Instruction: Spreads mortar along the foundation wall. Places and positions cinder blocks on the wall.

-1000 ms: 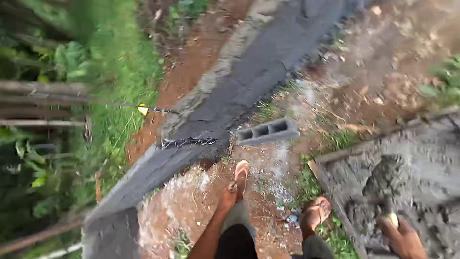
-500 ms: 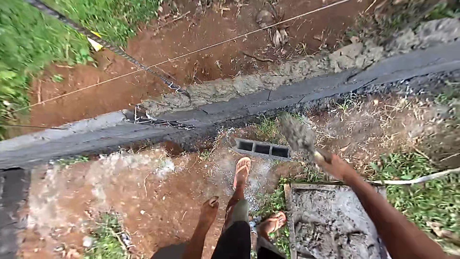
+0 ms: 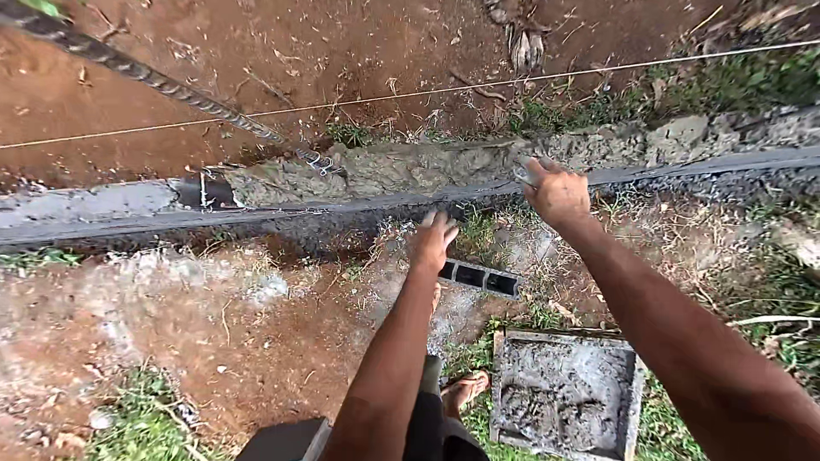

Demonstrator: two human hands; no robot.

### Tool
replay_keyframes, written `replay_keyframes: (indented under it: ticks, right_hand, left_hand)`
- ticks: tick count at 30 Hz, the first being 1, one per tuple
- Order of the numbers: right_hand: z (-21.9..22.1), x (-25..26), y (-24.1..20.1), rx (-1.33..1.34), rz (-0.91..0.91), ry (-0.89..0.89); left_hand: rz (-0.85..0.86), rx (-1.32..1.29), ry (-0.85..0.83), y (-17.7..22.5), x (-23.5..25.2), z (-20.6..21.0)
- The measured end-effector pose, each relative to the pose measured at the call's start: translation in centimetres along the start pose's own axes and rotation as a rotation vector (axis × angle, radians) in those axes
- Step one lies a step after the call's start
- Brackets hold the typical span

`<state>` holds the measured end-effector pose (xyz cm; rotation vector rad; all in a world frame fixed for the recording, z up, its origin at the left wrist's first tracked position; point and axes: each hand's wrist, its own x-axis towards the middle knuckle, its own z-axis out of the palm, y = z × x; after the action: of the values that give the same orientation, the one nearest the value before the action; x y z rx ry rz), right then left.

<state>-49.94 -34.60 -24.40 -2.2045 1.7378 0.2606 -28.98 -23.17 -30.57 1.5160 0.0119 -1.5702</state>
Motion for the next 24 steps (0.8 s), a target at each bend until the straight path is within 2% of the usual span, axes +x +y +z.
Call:
replay_keyframes:
  ticks: [3,5,7,11,13,15,19,21,24]
  right_hand:
    - [1.1,-2.6,0.3,0.052,0.058,0.120]
    - [1.9,-4.7,0.4,0.087,0.110,0.180]
    - [2.7,-6.1,-0.1,0.122,0.178,0.195]
    - [4.8,-7.0,-0.6,0.170,0.253,0.078]
    - [4.8,-7.5,-0.5,0.178,0.255,0.109]
    - [4.9,-8.5,-1.1,0.237,0.289,0.130]
    - [6.4,-12.9,-0.2,0.605,0.414,0.156]
    - [9.2,-17.3,1.2,0.834,0.565,0.198]
    - [15.4,-25.8,4.2,1.119,0.927,0.138]
  left_hand:
    - [-0.036,-0.305,0.088,4.0,1.6,4.2]
    - [-0.071,-0.389,0.131,5.6,1.3,5.7]
    - [-0.075,-0.399,0.128,6.3,1.2,6.3]
    - [-0.069,-0.333,0.071,6.2,1.8,5.8]
    - [-0.062,-0.300,0.032,6.2,2.3,5.6]
    - [-0.049,-0.192,-0.016,6.3,2.5,4.6]
    - [0.064,0.347,-0.100,7.9,0.5,1.9]
    - [0.135,0.502,-0.112,8.0,-1.6,-0.3]
    - [0.144,0.658,-0.064,5.4,-4.6,-5.0]
